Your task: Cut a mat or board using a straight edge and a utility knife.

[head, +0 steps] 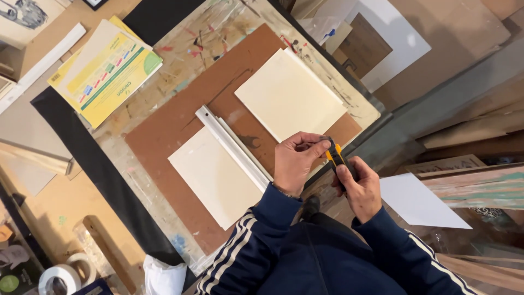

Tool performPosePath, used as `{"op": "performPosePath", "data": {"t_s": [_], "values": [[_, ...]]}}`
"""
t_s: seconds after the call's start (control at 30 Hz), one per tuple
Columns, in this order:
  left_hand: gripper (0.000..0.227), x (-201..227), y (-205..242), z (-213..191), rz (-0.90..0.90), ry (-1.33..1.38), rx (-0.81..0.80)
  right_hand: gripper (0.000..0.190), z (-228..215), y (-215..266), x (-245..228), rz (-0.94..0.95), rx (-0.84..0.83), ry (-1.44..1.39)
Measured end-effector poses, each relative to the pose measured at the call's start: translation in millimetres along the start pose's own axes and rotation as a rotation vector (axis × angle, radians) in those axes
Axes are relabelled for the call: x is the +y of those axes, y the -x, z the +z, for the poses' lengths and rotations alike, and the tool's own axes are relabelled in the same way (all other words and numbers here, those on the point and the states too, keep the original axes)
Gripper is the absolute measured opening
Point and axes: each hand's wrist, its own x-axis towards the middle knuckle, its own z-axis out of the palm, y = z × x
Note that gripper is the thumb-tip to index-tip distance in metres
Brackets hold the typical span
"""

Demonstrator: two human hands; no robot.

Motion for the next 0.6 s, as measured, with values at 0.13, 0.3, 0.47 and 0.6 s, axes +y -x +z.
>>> {"op": "performPosePath", "data": {"t_s": [0.13,0.3,0.47,0.6], "values": [[0.019,-5.6,4.2,-3.9,0.038,-0.007,0.062,0.023,7.0,2.0,2.9,0.032,-0.011,-0.009],[0.018,-4.7,8.3,-7.8,0.037,0.006,0.084,0.024,10.8,3.6,6.1,0.058,-0.031,0.006],[0.019,-18.9,7.7,-15.2,0.071,0.095,0.120,0.025,15.7,4.9,5.1,0.070,-0.038,0.017],[0.027,-19.2,10.2,-17.9,0.106,0.130,0.166,0.025,18.0,5.6,7.4,0.073,-0.049,0.016]]}}
